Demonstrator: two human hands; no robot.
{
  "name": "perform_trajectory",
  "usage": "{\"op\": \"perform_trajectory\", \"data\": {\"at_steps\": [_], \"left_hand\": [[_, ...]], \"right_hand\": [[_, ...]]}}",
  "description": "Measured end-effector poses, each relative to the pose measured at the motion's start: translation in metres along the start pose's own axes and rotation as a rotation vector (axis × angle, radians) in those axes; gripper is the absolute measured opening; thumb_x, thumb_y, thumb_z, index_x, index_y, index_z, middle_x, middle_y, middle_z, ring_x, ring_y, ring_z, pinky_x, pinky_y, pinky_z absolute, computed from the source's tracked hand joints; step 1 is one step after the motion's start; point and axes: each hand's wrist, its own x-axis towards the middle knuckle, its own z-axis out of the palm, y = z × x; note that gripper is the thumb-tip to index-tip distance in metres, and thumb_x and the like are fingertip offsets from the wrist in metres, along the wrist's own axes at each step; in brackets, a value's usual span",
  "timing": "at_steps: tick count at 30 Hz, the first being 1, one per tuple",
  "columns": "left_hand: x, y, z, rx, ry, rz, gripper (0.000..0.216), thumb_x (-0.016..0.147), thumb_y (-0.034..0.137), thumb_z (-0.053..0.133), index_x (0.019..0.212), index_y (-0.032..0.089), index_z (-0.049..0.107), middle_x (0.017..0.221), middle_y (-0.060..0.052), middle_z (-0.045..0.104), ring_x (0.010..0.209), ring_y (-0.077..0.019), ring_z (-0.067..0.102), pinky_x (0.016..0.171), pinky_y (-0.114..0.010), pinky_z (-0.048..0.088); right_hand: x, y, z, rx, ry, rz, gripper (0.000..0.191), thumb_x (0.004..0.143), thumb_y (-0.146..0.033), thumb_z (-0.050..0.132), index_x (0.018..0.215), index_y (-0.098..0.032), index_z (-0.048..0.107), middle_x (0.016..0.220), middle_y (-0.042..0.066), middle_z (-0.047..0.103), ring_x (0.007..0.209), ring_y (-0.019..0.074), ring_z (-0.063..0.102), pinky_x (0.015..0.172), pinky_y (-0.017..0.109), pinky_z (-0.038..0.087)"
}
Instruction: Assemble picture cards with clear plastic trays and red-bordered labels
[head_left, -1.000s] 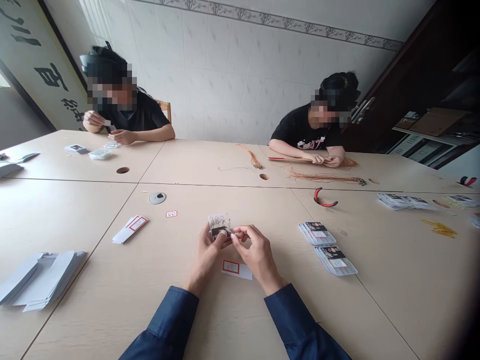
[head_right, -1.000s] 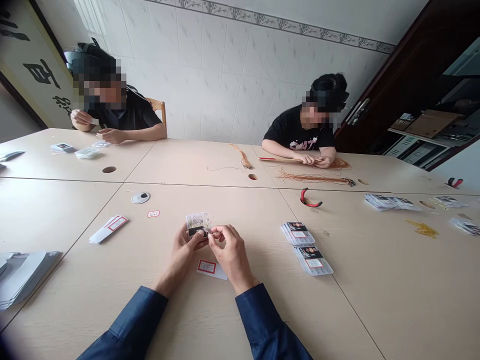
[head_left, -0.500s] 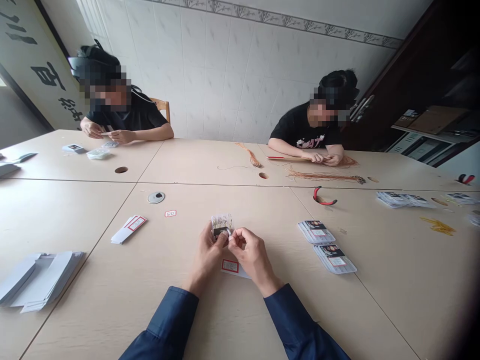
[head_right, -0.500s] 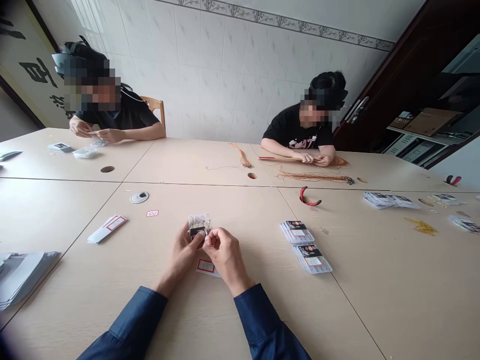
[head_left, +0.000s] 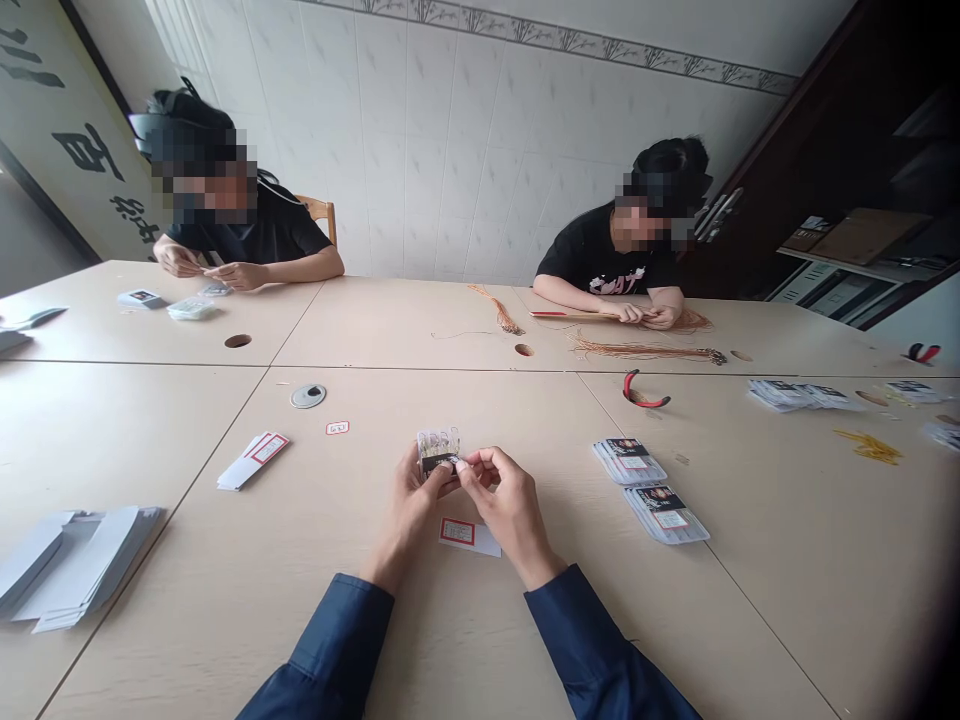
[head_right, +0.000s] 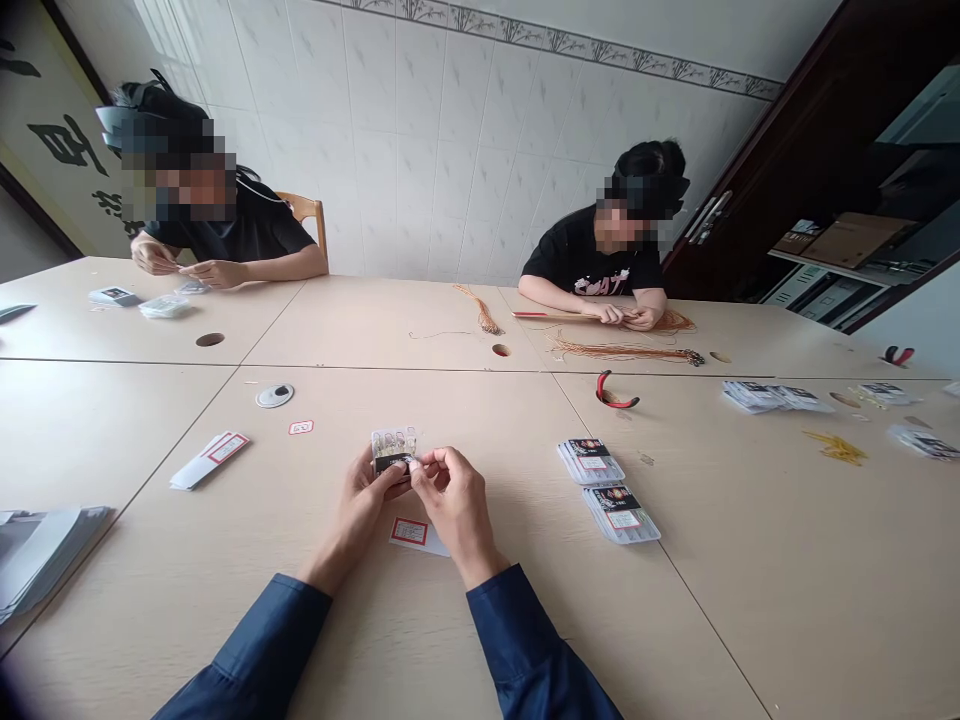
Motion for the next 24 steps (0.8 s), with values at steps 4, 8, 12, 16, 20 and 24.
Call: {"op": "perform_trajectory", "data": {"at_steps": [4,8,12,16,20,24], "left_hand": [[0.0,-0.001,-0.002,-0.029,0.015,-0.031,0.032,0.077,0.032,0.069,0.105,0.017,0.063,0.105,-0.009,0.071,0.094,-0.0227,0.068,0.085,-0.035,0.055],[-0.001,0.0,-0.001,-0.019,0.009,-0.036,0.03,0.08,0.037,0.067,0.102,0.017,0.063,0.104,-0.009,0.071,0.096,-0.0227,0.068,0.087,-0.034,0.055],[-0.001,0.001,0.001,-0.042,-0.048,-0.028,0.03,0.081,0.037,0.067,0.103,0.017,0.062,0.108,-0.009,0.07,0.099,-0.0237,0.068,0.089,-0.037,0.054],[0.0,0.001,0.001,-0.053,-0.059,-0.037,0.033,0.08,0.037,0.068,0.105,0.017,0.062,0.107,-0.01,0.07,0.1,-0.025,0.067,0.09,-0.04,0.054],[0.001,-0.001,-0.001,-0.068,-0.076,-0.026,0.031,0.082,0.036,0.067,0.105,0.016,0.062,0.108,-0.011,0.07,0.099,-0.025,0.068,0.09,-0.041,0.054],[0.001,-0.001,-0.001,-0.075,-0.082,-0.022,0.031,0.083,0.036,0.066,0.105,0.016,0.061,0.108,-0.012,0.07,0.098,-0.0252,0.068,0.089,-0.041,0.054]], "right_hand": [[0.0,-0.001,0.0,-0.016,-0.015,-0.009,0.027,0.09,-0.042,0.052,0.076,-0.019,0.059,0.072,0.001,0.066,0.061,0.0138,0.058,0.059,0.023,0.046],[-0.001,-0.003,0.001,-0.008,-0.018,0.002,0.029,0.09,-0.042,0.051,0.073,-0.02,0.057,0.067,0.0,0.064,0.057,0.0128,0.054,0.055,0.023,0.044],[-0.001,0.0,0.003,-0.009,0.006,0.026,0.027,0.088,-0.04,0.052,0.073,-0.019,0.058,0.065,0.0,0.063,0.056,0.0126,0.053,0.054,0.022,0.043],[0.0,0.004,0.004,0.003,0.014,0.057,0.026,0.088,-0.04,0.053,0.075,-0.019,0.058,0.066,0.0,0.064,0.058,0.0133,0.055,0.055,0.022,0.044],[-0.001,0.006,0.004,0.022,0.003,0.072,0.025,0.089,-0.041,0.054,0.077,-0.019,0.059,0.068,0.0,0.065,0.06,0.0138,0.057,0.057,0.022,0.045],[-0.001,0.008,0.004,0.016,0.006,0.086,0.025,0.088,-0.041,0.055,0.077,-0.019,0.06,0.069,0.001,0.066,0.061,0.015,0.059,0.058,0.023,0.046]]}}
